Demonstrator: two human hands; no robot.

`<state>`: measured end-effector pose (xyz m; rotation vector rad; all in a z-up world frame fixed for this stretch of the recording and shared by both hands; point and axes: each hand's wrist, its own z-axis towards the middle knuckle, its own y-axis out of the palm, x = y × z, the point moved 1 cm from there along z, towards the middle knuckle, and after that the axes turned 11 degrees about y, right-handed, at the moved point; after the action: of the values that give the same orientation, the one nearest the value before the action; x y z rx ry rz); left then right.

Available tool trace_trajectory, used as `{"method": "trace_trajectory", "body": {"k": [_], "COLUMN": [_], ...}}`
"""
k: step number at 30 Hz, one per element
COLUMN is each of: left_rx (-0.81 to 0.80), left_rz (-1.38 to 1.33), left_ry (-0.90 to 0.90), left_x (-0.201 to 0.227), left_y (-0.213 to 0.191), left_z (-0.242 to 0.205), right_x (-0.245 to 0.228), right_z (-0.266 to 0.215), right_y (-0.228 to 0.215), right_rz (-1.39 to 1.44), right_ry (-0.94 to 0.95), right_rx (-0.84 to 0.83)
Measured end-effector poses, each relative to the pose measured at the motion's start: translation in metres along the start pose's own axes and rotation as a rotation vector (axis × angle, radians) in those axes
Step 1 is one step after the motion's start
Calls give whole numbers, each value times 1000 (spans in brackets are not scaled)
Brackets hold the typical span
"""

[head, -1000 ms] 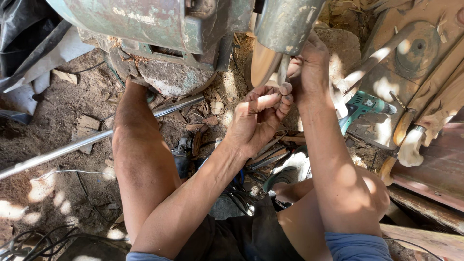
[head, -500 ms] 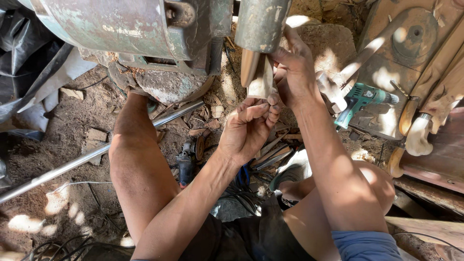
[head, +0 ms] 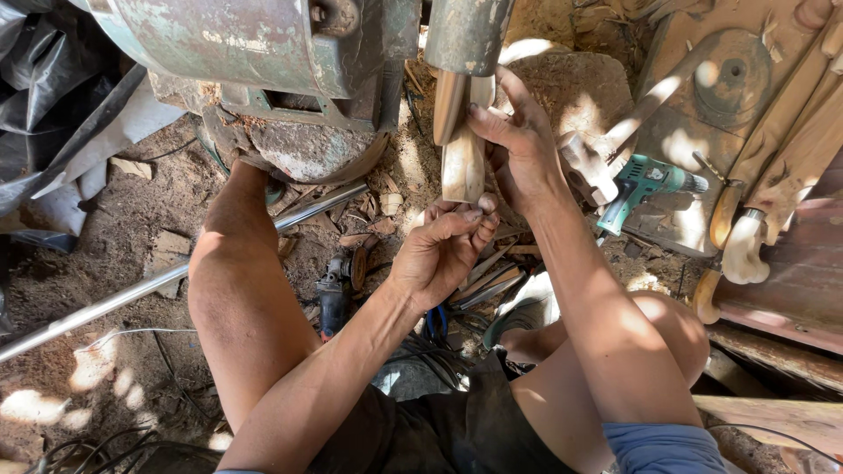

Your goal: The person sits on the floor and uses a bench grinder to shape a small wooden piece. They hold the wood with both hands, pressing it against the spinning wheel to smooth and contour its surface, frequently rotating the piece to work on different sides.

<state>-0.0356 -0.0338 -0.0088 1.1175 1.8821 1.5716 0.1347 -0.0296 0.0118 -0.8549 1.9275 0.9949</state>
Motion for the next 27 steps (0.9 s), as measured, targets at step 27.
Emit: {"method": "trace_trajectory", "body": {"k": [27], "left_rx": [-83], "left_rz": [-74], "left_ry": [63], "left_x": [8], "left_y": [6], "left_z": [24], "right_x": [0], "right_z": [26], "right_y": [-7], "right_rz": [-10], "right_ry": [-26], "right_rx": [71]}}
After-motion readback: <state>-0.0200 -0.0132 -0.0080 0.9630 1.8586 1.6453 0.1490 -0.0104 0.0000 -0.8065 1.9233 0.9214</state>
